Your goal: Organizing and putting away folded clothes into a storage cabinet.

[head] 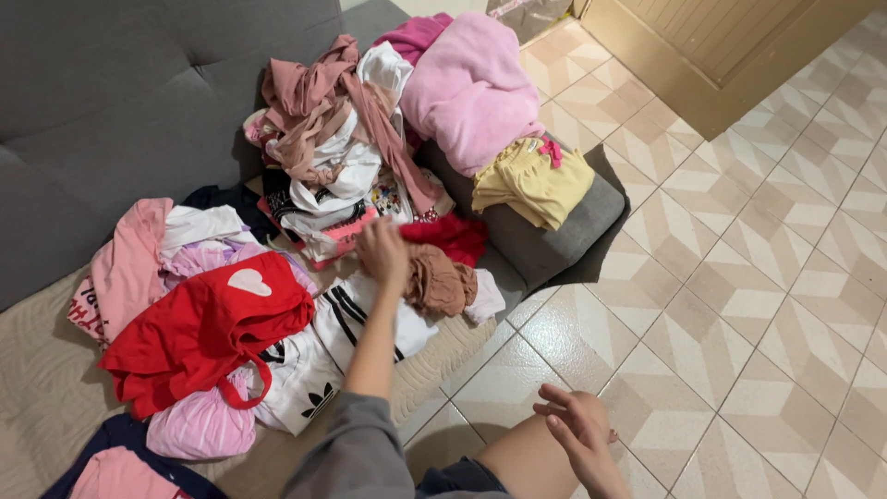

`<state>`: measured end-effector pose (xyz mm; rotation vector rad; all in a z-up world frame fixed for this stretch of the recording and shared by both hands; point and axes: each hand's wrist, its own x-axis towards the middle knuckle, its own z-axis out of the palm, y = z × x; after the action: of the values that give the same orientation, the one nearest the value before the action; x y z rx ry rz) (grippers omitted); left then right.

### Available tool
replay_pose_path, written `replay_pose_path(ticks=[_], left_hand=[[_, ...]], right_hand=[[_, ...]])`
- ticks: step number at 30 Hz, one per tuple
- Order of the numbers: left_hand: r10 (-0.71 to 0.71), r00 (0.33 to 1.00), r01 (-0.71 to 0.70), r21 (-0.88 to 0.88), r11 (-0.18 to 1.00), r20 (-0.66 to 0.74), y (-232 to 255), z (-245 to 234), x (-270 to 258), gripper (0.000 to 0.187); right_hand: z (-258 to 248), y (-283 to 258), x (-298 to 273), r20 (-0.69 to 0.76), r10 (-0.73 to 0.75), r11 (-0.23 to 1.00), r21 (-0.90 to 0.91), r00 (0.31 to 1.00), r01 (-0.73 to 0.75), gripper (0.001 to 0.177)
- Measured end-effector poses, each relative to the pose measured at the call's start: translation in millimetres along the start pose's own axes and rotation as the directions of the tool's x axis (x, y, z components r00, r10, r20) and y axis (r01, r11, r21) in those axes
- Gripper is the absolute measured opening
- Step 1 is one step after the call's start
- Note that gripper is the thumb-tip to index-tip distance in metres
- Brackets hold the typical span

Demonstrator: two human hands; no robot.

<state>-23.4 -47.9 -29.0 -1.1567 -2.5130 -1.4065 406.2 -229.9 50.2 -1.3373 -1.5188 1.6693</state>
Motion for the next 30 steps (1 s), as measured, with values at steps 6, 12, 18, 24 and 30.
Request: replay_pose_path(ticks=[6,12,18,24,30], left_hand=[[0.093,0.98,-0.141,0.283,0.949,0.176,-71.4,-12.3,22.5,0.038],[0.271,0.942,-0.336,0.526,0.782,0.199,-96.5,-13.6,43.4,0.031],[0.351,0.933,-0.352,0.411,0.841,0.08,-93.7,-17.0,80.0,0.02],[0.407,0.913,-0.388,0.392,0.834,0.039,-8.3,-121.7,97.6,0.018],[0.396,0.914,-0.399,0.375,0.837,0.09,-39.1,-117.8,113.0,0.023]], right_hand=[[-0.1,8.1,12.1,0.024,-0.056,0.998,0.015,0.998,0.056,0.055],[10.8,3.5,19.1,0.082,-0.073,0.997,0.028,0.994,0.071,0.054],[-0.3,12.2,18.3,0.079,-0.06,0.998,0.005,0.995,0.06,0.055],[15.4,-21.0,9.8,0.053,0.032,0.999,-0.019,0.998,-0.032,0.054],[21.8,-23.7,9.5,0.112,-0.016,1.0,0.029,0.994,0.013,0.054]])
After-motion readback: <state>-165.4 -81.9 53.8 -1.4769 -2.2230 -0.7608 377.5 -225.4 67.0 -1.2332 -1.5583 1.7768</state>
